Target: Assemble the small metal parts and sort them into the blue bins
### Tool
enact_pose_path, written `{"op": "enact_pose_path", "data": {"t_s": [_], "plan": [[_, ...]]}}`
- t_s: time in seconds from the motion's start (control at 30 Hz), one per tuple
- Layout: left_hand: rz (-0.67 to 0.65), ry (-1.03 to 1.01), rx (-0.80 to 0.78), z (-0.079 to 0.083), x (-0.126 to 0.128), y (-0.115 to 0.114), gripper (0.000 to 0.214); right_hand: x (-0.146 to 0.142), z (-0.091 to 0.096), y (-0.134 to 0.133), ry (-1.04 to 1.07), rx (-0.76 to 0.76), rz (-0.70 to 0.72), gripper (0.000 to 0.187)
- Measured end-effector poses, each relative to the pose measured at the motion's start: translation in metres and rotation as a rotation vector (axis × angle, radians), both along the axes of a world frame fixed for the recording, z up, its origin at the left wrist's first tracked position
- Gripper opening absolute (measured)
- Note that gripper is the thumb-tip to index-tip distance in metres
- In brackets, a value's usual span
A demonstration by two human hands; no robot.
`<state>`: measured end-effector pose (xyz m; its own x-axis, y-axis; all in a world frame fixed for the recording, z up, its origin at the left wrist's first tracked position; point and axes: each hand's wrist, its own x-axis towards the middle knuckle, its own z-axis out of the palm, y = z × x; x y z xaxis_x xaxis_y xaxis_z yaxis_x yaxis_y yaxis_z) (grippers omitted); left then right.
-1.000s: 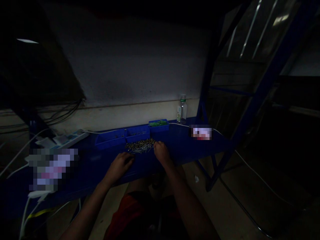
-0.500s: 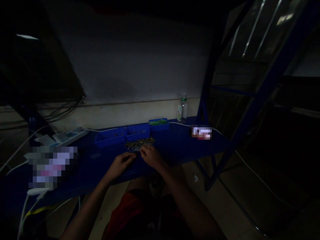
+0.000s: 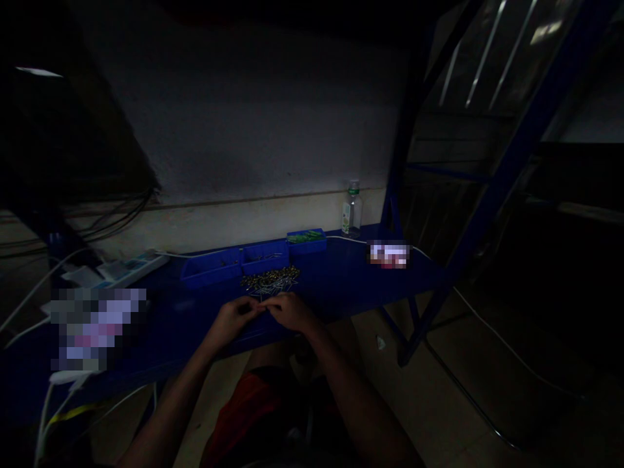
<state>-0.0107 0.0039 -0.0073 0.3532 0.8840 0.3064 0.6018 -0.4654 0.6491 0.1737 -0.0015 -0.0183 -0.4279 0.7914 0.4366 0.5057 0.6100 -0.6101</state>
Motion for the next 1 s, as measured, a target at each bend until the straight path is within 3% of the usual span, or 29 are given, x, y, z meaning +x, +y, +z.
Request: {"op": "enact_pose_path", "data": {"t_s": [0.13,0.33,0.6,1.0], "plan": [[0.015,0.019,0.017,-0.001,-0.001,0.0,0.028,0.001,-0.001,0.001,0.053,-0.014,0.079,0.029],[-0.038,0.025,0.021,0.005,-0.001,-0.005,0.025,-0.003,-0.002,0.002,0.17,-0.094,0.047,0.027],[-0.02,-0.013,0.003,0.009,-0.001,-0.005,0.019,-0.006,-0.008,0.007,0.052,-0.039,-0.095,0.018],[-0.064,-0.122,-0.057,0.002,-0.002,0.0,0.025,-0.008,-0.012,0.011,-0.039,0.034,-0.069,0.012]]}}
